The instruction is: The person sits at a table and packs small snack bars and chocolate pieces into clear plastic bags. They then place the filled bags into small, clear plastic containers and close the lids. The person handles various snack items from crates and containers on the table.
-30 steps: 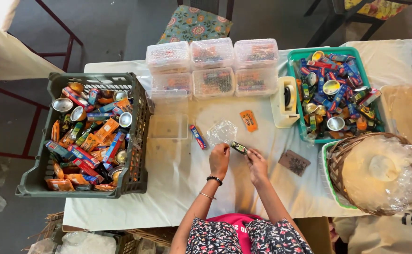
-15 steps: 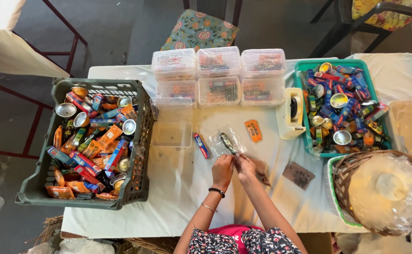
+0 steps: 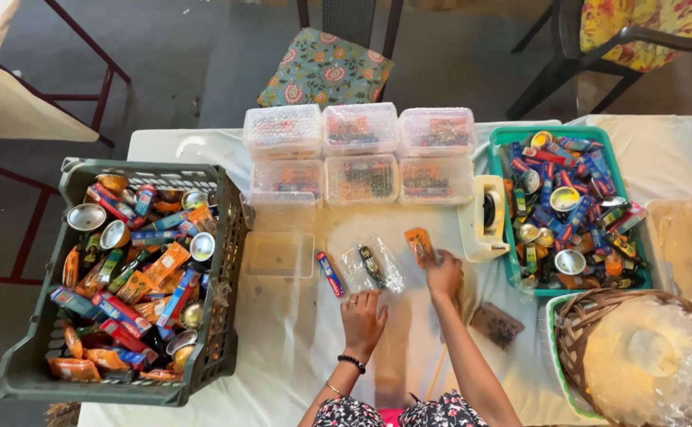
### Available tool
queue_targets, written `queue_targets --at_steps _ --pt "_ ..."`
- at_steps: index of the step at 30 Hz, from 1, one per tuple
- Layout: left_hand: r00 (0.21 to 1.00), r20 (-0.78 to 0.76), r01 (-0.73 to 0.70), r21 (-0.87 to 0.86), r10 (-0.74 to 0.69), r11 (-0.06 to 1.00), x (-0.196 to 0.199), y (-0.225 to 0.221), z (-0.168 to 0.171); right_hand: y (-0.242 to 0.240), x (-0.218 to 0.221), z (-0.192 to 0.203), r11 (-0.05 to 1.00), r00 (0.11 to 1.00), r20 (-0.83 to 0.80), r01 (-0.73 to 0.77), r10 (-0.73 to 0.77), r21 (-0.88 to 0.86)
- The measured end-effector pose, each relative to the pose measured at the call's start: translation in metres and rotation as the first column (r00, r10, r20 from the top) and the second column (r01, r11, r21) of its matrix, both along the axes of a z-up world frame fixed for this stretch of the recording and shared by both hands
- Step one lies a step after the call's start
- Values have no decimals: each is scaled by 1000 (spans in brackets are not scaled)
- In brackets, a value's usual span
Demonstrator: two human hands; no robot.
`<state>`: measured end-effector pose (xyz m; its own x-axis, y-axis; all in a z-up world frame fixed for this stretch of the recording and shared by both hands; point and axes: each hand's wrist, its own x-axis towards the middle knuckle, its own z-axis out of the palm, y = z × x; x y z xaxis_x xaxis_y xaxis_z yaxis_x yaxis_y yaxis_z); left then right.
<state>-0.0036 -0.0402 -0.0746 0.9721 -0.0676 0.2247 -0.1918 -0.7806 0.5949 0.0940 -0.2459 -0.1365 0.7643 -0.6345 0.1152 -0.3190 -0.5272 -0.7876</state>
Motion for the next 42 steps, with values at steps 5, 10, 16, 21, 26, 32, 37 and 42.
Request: queue_targets --at_steps 5,10,16,21,26,32,37,42 --pt "986 150 -88 86 75 992 11 -12 -15 -7 16 -9 984 935 -343 -134 87 -118" --pt "991 95 -101 57 95 993 17 -18 -16 -30 -52 -37 950 981 -111 -119 157 290" --pt "991 88 -100 32 97 994 13 -21 -16 -15 -113 -38 777 932 -155 -173 328 605" --pt "989 93 -114 9 113 993 11 -23 -9 22 -97 -36 774 916 -26 -324 401 544" --pt "991 92 -103 85 95 991 11 -27 -15 36 -75 -118 361 983 49 18 -176 932" --pt "987 106 -135 108 123 985 11 -28 -12 59 -50 -110 485 994 -5 57 -108 873" --pt "984 114 -151 110 139 982 13 -30 -21 61 -23 -150 407 968 -125 206 -217 890" --pt "983 108 -158 80 149 984 13 -27 -19 51 -9 -212 66 943 -277 293 -183 954"
